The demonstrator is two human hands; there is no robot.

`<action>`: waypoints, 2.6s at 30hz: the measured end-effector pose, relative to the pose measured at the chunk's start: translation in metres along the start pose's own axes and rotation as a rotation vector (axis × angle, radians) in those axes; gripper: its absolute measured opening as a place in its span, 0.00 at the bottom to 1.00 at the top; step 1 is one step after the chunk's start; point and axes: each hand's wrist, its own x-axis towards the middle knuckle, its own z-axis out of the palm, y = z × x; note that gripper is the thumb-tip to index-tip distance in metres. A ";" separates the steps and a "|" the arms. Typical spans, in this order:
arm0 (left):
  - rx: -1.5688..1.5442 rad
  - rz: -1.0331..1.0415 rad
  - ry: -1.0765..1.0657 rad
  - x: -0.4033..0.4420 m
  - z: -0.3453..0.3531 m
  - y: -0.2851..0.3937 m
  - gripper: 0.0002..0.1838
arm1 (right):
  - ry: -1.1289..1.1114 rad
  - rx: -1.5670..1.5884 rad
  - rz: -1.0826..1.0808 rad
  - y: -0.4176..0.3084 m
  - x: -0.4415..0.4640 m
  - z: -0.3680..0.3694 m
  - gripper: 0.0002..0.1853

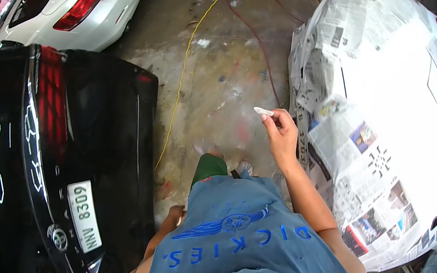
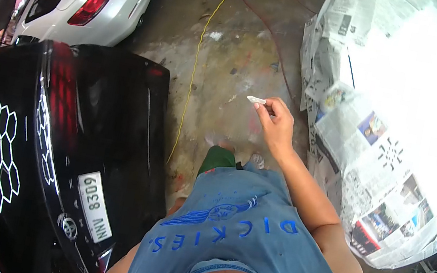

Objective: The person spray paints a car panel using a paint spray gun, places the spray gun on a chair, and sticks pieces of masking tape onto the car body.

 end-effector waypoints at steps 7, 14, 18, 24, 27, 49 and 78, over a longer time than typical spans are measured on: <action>0.832 0.340 -0.112 0.086 0.007 0.187 0.10 | 0.026 -0.150 0.013 0.023 0.176 0.077 0.08; 1.777 1.235 -0.571 0.190 0.022 0.595 0.10 | 0.364 -0.206 0.125 0.020 0.310 0.101 0.09; 1.601 0.894 -0.131 0.251 0.100 0.816 0.11 | 0.581 -0.266 0.260 0.055 0.357 0.089 0.10; 0.941 0.680 -0.037 0.225 0.296 1.009 0.08 | 0.802 -0.303 0.409 0.111 0.452 0.063 0.11; 0.882 0.609 -0.191 0.222 0.367 1.021 0.10 | 0.856 -0.162 0.400 0.130 0.520 0.057 0.11; 2.759 1.098 -0.845 0.225 0.854 1.276 0.38 | 1.610 -0.130 0.648 0.154 0.838 0.039 0.10; 3.216 1.266 -1.853 0.406 1.079 1.342 0.36 | 1.873 -1.383 0.807 0.372 0.889 -0.030 0.07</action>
